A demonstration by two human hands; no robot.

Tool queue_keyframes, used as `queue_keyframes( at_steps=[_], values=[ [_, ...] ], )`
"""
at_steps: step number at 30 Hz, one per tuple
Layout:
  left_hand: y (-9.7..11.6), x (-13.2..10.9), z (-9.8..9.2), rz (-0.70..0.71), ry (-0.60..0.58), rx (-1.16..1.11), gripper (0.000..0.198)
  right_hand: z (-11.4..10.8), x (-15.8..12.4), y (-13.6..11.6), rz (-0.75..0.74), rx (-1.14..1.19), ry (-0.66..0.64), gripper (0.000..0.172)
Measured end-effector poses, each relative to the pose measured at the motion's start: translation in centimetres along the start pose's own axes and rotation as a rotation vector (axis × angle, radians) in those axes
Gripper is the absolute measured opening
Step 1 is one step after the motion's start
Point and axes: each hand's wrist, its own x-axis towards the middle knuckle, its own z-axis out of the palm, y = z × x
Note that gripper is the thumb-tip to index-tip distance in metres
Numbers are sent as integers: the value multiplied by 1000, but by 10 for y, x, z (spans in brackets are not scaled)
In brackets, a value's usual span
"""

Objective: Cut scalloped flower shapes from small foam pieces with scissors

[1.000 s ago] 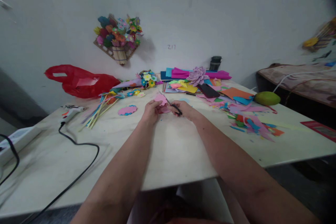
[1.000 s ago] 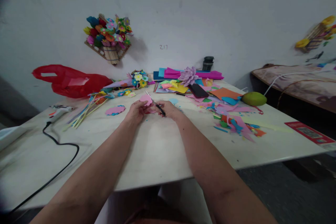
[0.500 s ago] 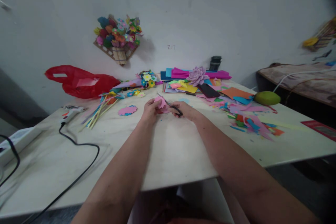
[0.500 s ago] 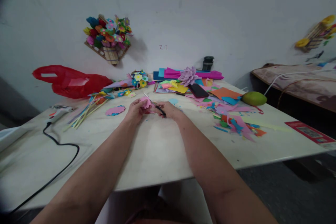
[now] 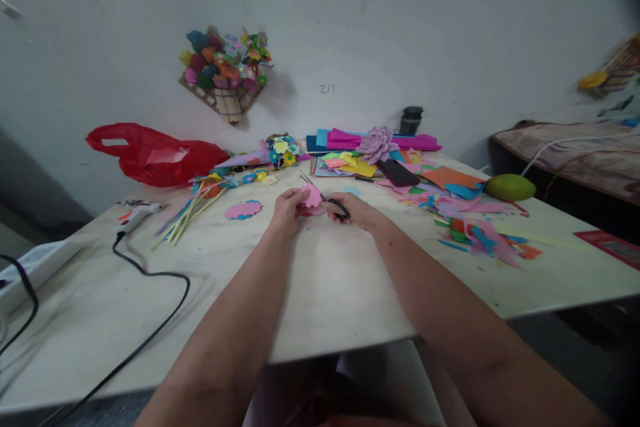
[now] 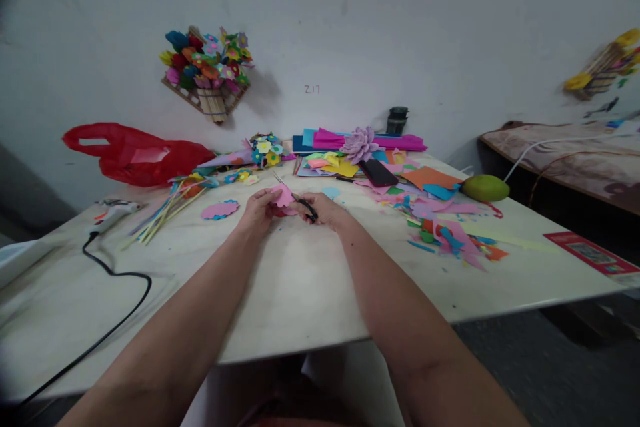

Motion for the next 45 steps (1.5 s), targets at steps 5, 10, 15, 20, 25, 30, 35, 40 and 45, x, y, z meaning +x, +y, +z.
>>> queue_keyframes(
  at_steps=[5,10,15,20,25,30,35,40,45],
  values=[
    [1,-1,0,-2,-11,15,29,-3,2,4,-10,-3,-20,26],
    [2,-2,1,7,-13,19,31,-3,2,4,-17,-9,-21,29],
    [3,-3,2,8,2,20,33,0,-2,-2,9,5,6,29],
    [2,-1,1,26,5,32,30,0,-1,-2,11,-10,7,30],
    [1,-1,1,45,1,34,31,2,-3,-6,29,4,25,30],
    [1,-2,1,47,5,30,30,3,-5,-9,18,-3,33,30],
    [0,0,2,34,18,16,27,2,-2,-5,18,-11,29,31],
    [0,0,2,28,20,19,31,2,0,-2,11,-3,39,36],
    [1,-1,3,13,25,54,35,3,-2,-5,16,-24,39,37]
  ],
)
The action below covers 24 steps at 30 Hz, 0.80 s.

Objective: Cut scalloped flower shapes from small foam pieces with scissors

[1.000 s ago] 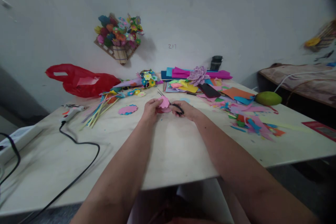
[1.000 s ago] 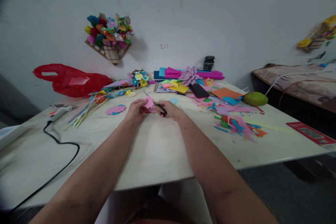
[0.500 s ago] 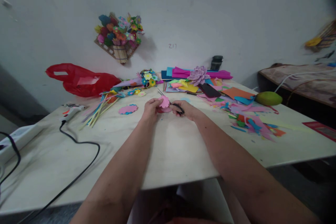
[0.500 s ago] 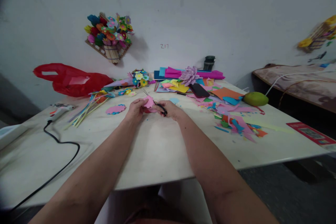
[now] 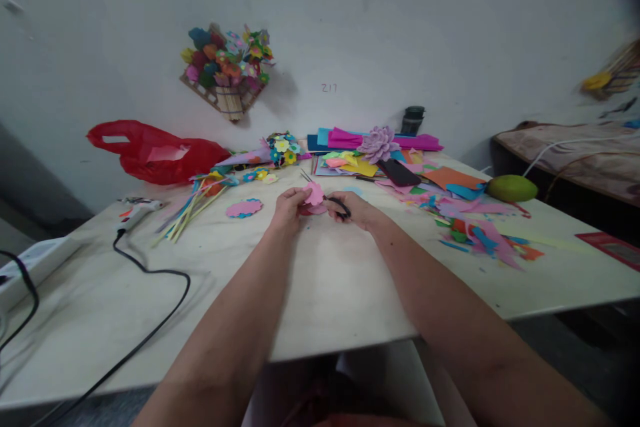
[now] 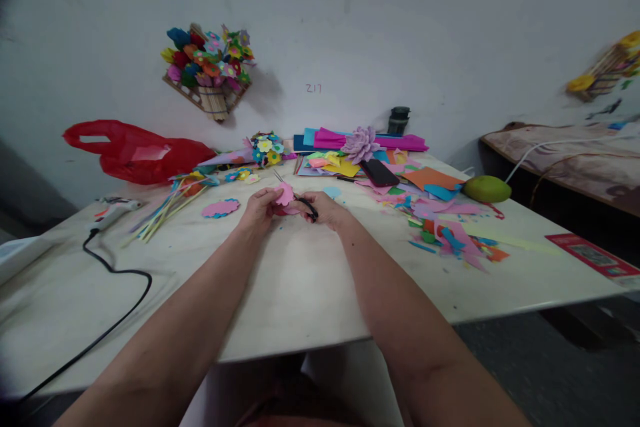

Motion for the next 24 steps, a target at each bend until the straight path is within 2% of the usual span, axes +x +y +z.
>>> queue_keyframes(
  at_steps=[9,24],
  values=[
    [-4,3,-2,-6,-6,-3,29,0,4,5,-26,12,-6,35],
    [-3,2,-3,-1,-12,22,32,-1,10,13,-41,64,-4,31]
  ],
)
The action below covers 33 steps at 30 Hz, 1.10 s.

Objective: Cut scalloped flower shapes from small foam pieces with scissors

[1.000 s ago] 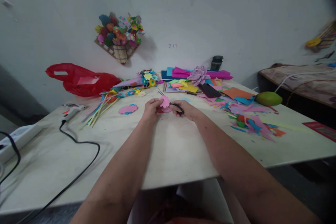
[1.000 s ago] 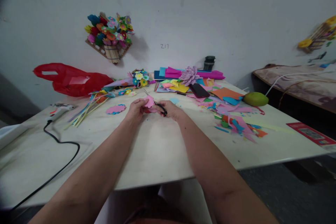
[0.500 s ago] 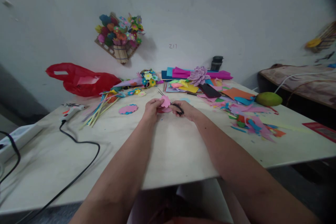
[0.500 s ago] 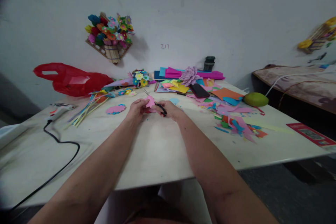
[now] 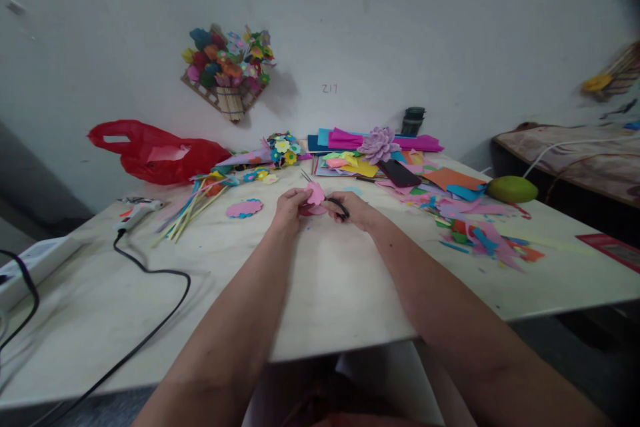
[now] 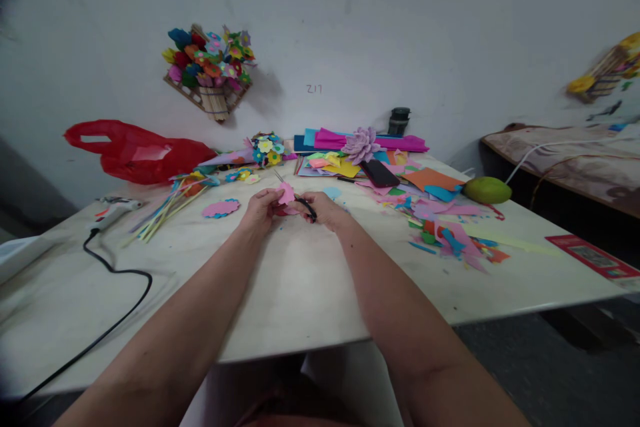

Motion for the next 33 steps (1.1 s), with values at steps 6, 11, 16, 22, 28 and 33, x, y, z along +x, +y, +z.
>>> queue_keyframes(
  at_steps=[6,11,16,22,28,33],
  values=[
    [0,1,0,-6,2,2,32,-1,4,4,-9,32,-7,32],
    [-2,3,-1,-14,25,-13,31,-1,4,4,-15,23,-3,33],
    [-1,3,-1,-21,40,12,30,-1,4,5,-13,50,16,34],
    [1,-1,2,-5,-10,46,33,-5,-3,-8,-2,53,205,31],
    [-1,0,0,-28,-117,96,35,-11,-1,-11,-53,176,330,34],
    [-2,0,-1,-42,-179,149,32,-12,-1,-12,-90,225,333,36]
  ],
)
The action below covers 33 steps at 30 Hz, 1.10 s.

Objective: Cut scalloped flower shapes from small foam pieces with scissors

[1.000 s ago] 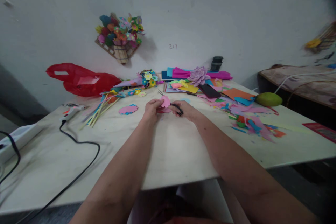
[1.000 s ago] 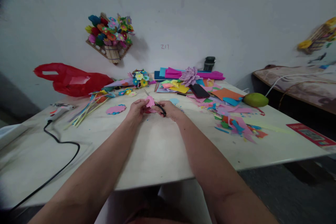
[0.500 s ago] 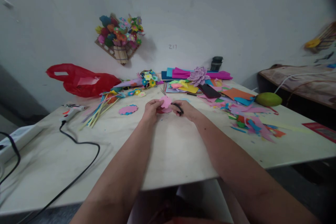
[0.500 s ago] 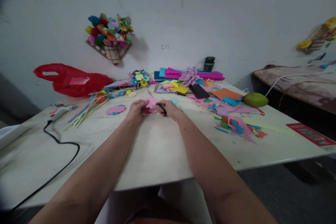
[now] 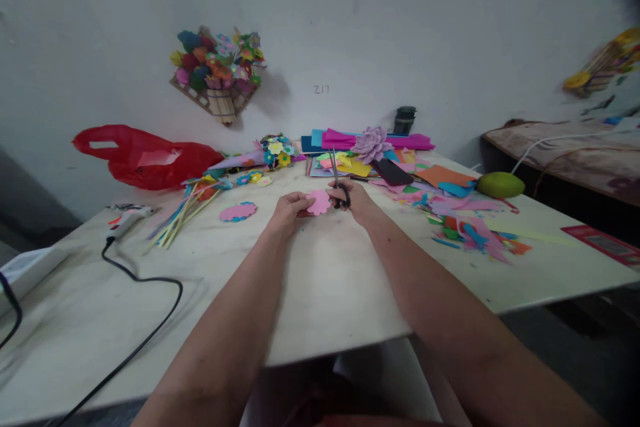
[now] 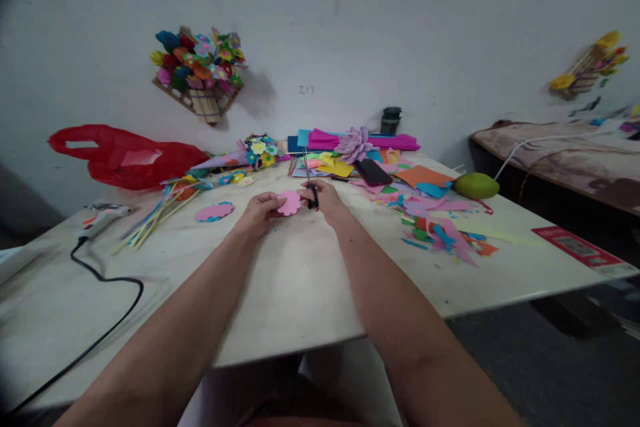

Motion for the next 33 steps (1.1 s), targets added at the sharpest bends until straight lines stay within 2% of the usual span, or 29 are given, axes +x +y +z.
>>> queue_keyframes(
  at_steps=[6,12,24,33],
  values=[
    [0,-2,2,-1,-62,49,31,1,-1,-1,-9,10,-27,37],
    [0,-3,3,-27,-62,62,29,2,-1,0,-17,-9,-38,35],
    [1,-3,4,-43,74,-46,31,8,0,6,14,-31,-38,33],
    [-1,-2,5,-58,-3,-66,33,12,1,11,-63,14,-30,34]
  ],
)
